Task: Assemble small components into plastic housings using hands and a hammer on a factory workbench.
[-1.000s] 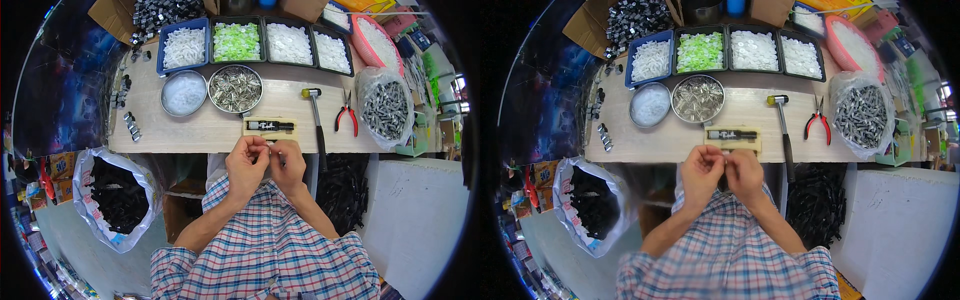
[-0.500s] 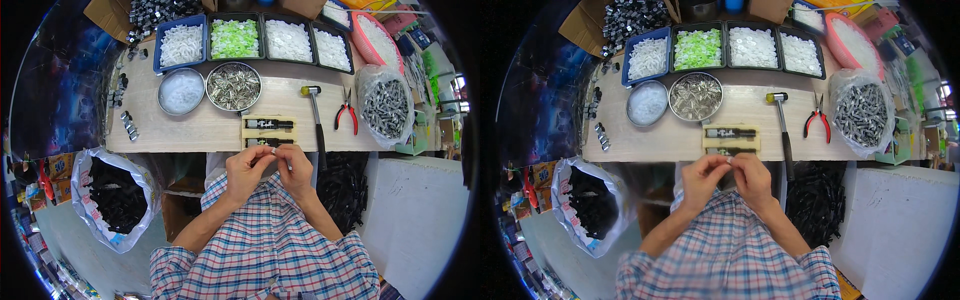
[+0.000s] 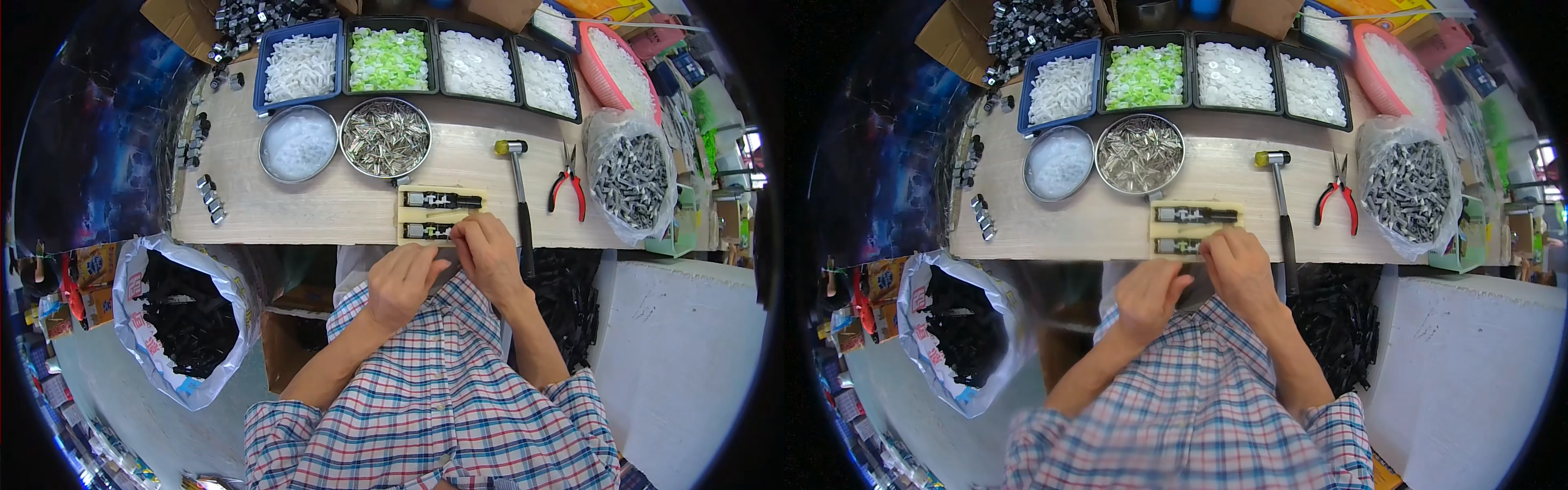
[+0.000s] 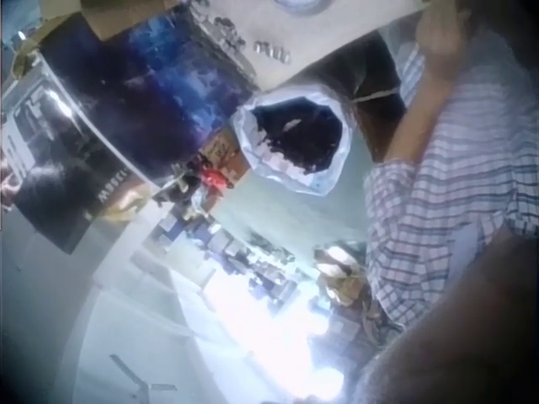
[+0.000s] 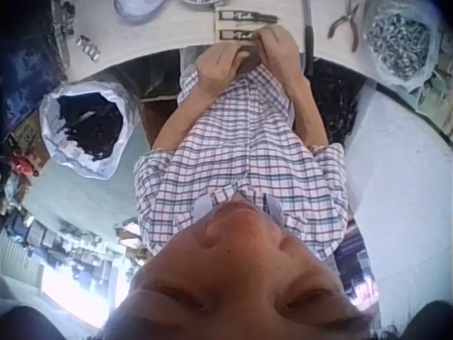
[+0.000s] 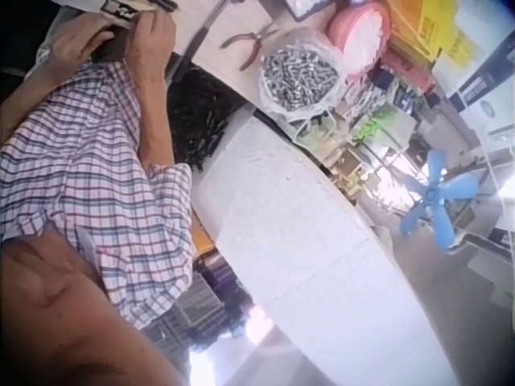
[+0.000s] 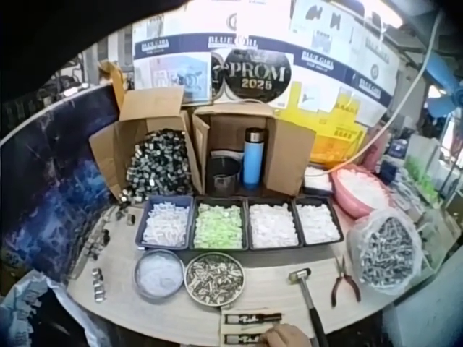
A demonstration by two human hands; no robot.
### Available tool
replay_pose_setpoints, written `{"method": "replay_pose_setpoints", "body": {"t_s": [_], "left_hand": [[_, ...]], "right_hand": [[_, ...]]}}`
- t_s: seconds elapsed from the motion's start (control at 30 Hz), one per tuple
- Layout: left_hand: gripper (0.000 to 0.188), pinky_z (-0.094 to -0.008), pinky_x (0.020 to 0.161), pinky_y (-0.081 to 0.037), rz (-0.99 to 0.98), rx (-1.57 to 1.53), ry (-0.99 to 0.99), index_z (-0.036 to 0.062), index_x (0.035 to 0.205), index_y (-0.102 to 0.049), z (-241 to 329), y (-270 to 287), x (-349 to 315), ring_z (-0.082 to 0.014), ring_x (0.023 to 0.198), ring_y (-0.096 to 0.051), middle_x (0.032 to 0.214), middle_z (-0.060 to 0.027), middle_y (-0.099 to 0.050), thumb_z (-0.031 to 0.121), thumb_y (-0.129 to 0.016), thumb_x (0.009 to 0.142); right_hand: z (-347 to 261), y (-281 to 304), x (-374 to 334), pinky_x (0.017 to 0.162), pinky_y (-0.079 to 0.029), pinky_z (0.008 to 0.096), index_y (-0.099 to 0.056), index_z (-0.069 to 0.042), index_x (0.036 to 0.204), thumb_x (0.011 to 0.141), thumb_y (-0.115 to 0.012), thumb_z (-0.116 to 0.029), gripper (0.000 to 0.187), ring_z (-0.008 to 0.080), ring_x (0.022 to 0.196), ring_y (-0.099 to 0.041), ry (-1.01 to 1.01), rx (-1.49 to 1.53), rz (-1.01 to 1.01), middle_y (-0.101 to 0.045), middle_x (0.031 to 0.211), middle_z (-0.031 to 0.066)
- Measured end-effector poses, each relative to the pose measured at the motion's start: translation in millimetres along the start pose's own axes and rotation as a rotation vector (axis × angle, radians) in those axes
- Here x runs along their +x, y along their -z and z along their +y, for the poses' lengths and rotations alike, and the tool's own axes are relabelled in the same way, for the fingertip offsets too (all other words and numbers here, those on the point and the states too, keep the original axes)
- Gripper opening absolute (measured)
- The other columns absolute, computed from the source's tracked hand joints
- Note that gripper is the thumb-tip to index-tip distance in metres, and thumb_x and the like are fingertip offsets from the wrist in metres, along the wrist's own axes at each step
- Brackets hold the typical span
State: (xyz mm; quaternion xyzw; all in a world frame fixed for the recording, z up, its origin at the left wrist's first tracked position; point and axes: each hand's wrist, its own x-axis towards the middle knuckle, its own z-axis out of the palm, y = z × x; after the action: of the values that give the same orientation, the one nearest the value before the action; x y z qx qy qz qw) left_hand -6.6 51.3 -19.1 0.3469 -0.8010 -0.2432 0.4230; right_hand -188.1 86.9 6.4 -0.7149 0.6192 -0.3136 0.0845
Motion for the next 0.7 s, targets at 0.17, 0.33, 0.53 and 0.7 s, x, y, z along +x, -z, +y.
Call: {"method": "replay_pose_setpoints", "body": {"t_s": [0.17,0.33,0.53,0.7], "left_hand": [[0.035,-0.0529,0.106,-0.046,-0.182,0.214,-0.269,0.0041,0.113,-0.071,-7,-1,-5,-0.0373,0.127,-0.056,0.125,-0.0175,-0.065,0.026,-0.074,0.086],[0.039,-0.061,0.109,-0.038,-0.23,0.24,-0.229,0.0073,0.113,-0.074,-18,-11,-7,-0.0398,0.132,-0.05,0.133,-0.0181,-0.059,0.027,-0.077,0.08],[0.038,-0.0626,0.11,-0.035,-0.231,0.388,-0.247,0.0139,0.118,-0.072,-25,-18,-13,-0.0395,0.135,-0.049,0.14,-0.0186,-0.057,0.026,-0.074,0.082],[0.041,-0.0637,0.114,-0.03,-0.282,0.452,-0.317,0.0148,0.133,-0.063,-39,-19,-24,-0.0364,0.145,-0.04,0.148,-0.019,-0.052,0.02,-0.056,0.093]], "right_hand": [[5,3,9,0.079,-0.051,0.0431,-0.06,-0.001,0.096,0.078,-0.072,-0.001,0.021,0.0334,0.088,-0.06,0.005,-0.14,-0.188,-0.06,0.093,0.0136],[9,2,15,0.079,-0.053,0.0427,-0.061,-0.001,0.097,0.079,-0.072,-0.002,0.021,0.034,0.09,-0.061,0.024,-0.104,-0.275,-0.06,0.094,0.0138],[16,2,14,0.076,-0.052,0.0438,-0.062,-0.002,0.094,0.079,-0.071,-0.002,0.018,0.0355,0.089,-0.062,-0.085,0.084,-0.235,-0.06,0.092,0.0152],[41,32,11,0.073,-0.052,0.0339,-0.066,-0.001,0.102,0.09,-0.065,0.005,0.014,0.0267,0.084,-0.066,-0.2,0.07,0.116,-0.066,0.093,0.0129]]}}
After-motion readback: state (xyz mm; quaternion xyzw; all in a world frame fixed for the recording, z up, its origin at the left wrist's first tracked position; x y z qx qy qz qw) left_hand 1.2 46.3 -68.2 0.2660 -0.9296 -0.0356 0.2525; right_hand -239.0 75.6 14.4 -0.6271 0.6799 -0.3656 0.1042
